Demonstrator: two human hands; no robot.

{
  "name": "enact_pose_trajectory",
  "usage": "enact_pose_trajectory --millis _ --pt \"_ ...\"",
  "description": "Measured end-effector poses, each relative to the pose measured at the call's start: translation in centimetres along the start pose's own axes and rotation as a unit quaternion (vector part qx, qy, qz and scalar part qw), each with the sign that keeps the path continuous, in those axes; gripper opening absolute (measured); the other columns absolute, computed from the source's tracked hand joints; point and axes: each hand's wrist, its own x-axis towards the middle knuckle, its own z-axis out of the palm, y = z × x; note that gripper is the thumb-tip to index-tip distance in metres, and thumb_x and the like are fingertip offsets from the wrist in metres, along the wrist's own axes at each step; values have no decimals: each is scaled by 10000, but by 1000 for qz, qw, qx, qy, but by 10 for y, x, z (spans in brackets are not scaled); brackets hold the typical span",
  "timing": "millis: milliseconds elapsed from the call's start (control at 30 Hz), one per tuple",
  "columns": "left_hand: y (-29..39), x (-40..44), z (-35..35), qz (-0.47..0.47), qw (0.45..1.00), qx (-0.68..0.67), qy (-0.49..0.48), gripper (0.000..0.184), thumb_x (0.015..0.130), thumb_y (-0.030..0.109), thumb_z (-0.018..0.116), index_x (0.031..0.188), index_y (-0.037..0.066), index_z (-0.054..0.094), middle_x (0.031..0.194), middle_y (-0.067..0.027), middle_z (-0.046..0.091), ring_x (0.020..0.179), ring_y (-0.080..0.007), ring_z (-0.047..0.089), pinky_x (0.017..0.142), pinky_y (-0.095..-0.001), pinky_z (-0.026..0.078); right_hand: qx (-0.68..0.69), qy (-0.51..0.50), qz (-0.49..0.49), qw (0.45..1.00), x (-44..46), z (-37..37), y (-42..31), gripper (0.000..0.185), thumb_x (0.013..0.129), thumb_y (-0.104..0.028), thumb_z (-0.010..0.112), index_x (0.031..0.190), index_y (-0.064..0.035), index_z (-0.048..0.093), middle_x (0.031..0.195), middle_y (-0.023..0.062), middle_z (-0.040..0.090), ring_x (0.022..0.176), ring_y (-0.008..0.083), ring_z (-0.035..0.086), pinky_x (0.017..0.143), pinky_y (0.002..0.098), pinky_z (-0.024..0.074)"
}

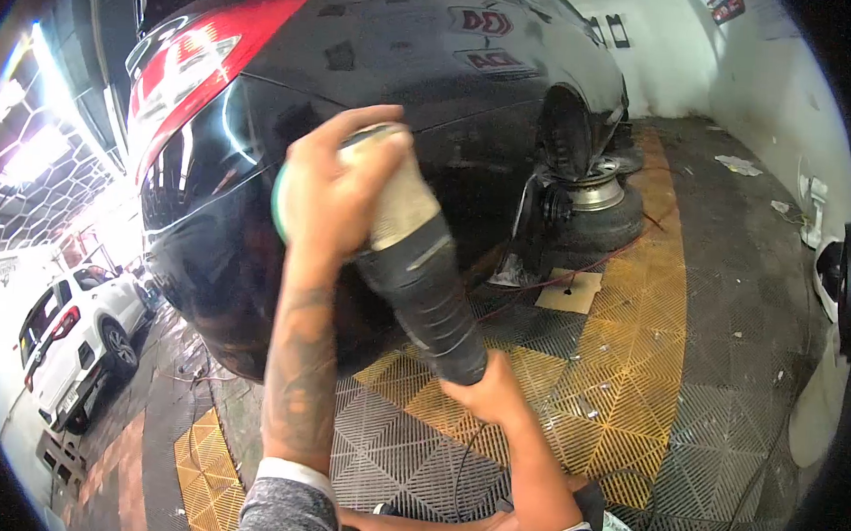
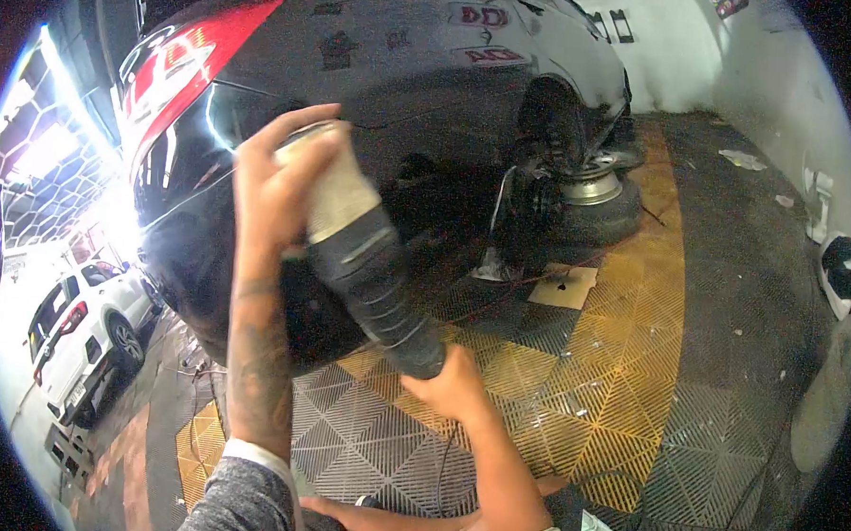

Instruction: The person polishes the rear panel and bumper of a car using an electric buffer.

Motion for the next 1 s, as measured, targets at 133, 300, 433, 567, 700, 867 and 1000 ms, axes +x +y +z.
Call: enact_pose_trajectory --millis 133,300,433,567,700,867,1000 --pt "-15 27 73 27 998 41 -25 365 832 336 741 1063 59 792 873 -165 776 815 -240 760 785 -367 584 46 16 116 992 17 -25 25 290 716 -204 844 864 17 727 782 139 744 694 274 729 674 424 564" --pt "-36 45 132 20 997 45 -64 357 800 318 754 1016 36 794 886 -228 762 844 -340 766 799 -400 590 182 -17 149 972 28 -21 56 197 745 -138 816 837 -2 708 795 98 737 631 193 685 631 378 545" --pt "-30 38 106 31 996 63 -54 337 813 313 754 1002 36 793 859 -214 762 813 -315 768 781 -396 589 198 -9 127 972 20 -6 41 91 769 -30 741 832 25 704 762 100 733 582 170 658 571 323 516" --pt "-16 24 48 79 996 47 19 300 836 309 757 975 45 794 800 -176 756 742 -244 750 725 -355 578 87 -11 64 994 11 13 39 194 757 -93 791 860 26 678 751 94 723 658 178 675 639 349 533" --pt "7 -6 -19 79 995 28 60 289 851 294 735 966 32 780 776 -136 748 721 -185 718 706 -321 556 49 -29 87 995 -3 32 -10 401 721 -186 857 976 39 644 861 137 727 767 246 691 731 396 543" --pt "16 -52 -66 97 986 34 132 251 858 259 748 991 48 774 829 -105 751 768 -186 725 737 -310 544 17 -66 -10 998 -14 48 -7 440 727 -204 871 999 49 635 956 162 732 819 274 702 770 425 539" --pt "12 -66 -46 110 982 45 144 216 835 218 756 967 47 768 796 -119 739 744 -225 719 719 -330 544 32 -82 -14 996 -17 45 28 396 748 -158 854 1011 48 641 935 157 749 796 270 707 763 408 544"
